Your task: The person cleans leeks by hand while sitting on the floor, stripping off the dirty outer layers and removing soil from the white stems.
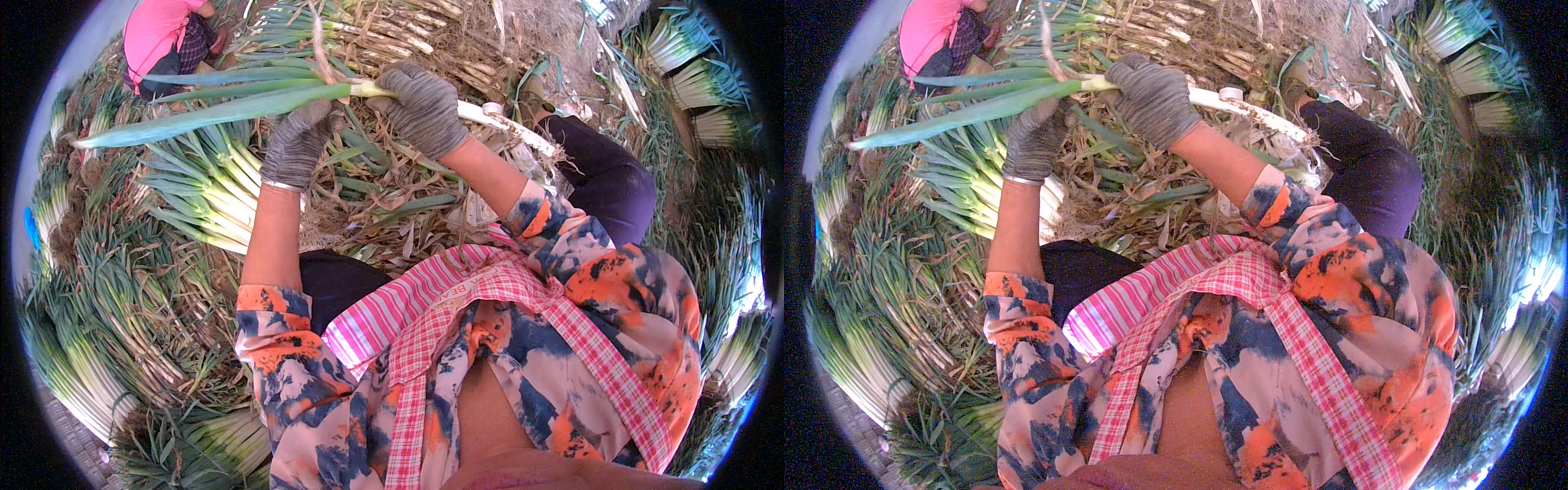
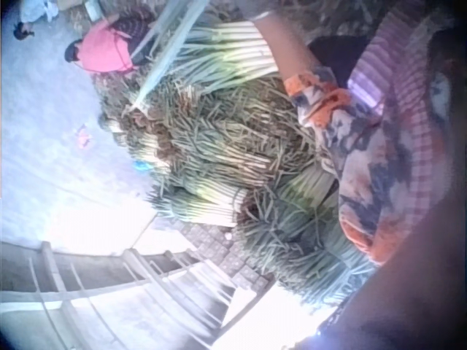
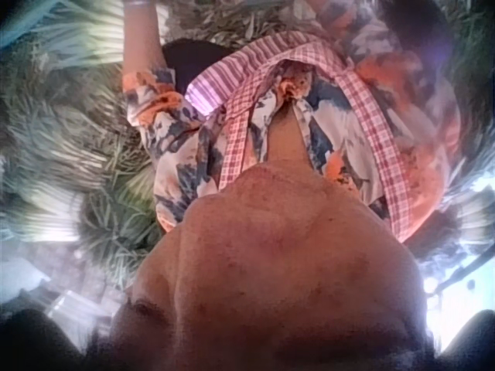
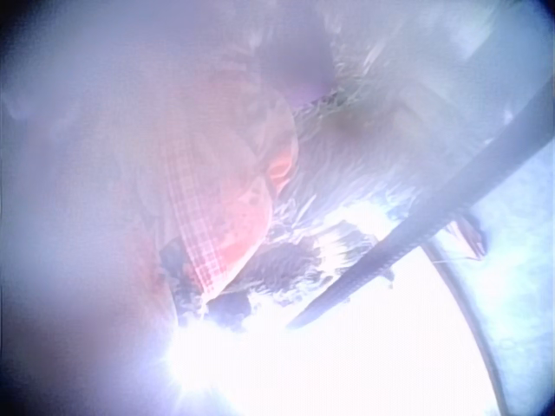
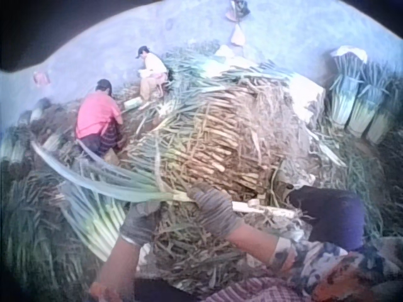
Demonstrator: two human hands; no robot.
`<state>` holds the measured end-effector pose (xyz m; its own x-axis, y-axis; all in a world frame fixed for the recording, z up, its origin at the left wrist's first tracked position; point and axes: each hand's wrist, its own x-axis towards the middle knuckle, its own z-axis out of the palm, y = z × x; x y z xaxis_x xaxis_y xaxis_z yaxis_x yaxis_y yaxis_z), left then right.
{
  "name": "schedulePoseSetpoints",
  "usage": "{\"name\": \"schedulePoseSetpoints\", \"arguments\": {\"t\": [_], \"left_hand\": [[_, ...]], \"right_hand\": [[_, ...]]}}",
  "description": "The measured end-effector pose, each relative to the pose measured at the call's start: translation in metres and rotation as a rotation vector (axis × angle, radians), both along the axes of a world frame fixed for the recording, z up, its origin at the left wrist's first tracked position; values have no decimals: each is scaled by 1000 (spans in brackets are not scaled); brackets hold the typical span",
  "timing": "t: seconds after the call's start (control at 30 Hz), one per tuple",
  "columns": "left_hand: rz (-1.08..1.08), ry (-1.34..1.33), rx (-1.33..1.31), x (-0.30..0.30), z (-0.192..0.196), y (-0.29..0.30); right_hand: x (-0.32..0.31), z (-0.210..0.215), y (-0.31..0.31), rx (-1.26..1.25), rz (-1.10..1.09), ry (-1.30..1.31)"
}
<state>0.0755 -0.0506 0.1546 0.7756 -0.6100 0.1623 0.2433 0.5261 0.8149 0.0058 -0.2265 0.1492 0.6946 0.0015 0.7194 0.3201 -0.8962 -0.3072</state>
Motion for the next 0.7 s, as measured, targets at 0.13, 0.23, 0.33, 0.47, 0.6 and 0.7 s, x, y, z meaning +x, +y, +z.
{"name": "schedulePoseSetpoints", "arguments": {"t": [0.13,0.23,0.33,0.47,0.6,0.7], "left_hand": [[163,180,75,7,-13,-13],[257,288,118,0,-10,-23],[263,302,98,1,-12,-25],[428,424,186,7,-11,-23],[217,404,161,15,-11,-6],[145,392,91,15,-10,-6]], "right_hand": [[-3,12,10,-71,-56,114],[11,22,2,10,-146,431],[36,8,-16,47,-58,461],[1,19,6,223,32,430],[-20,-6,-4,-63,-27,433],[-10,-17,-27,302,246,531]]}}
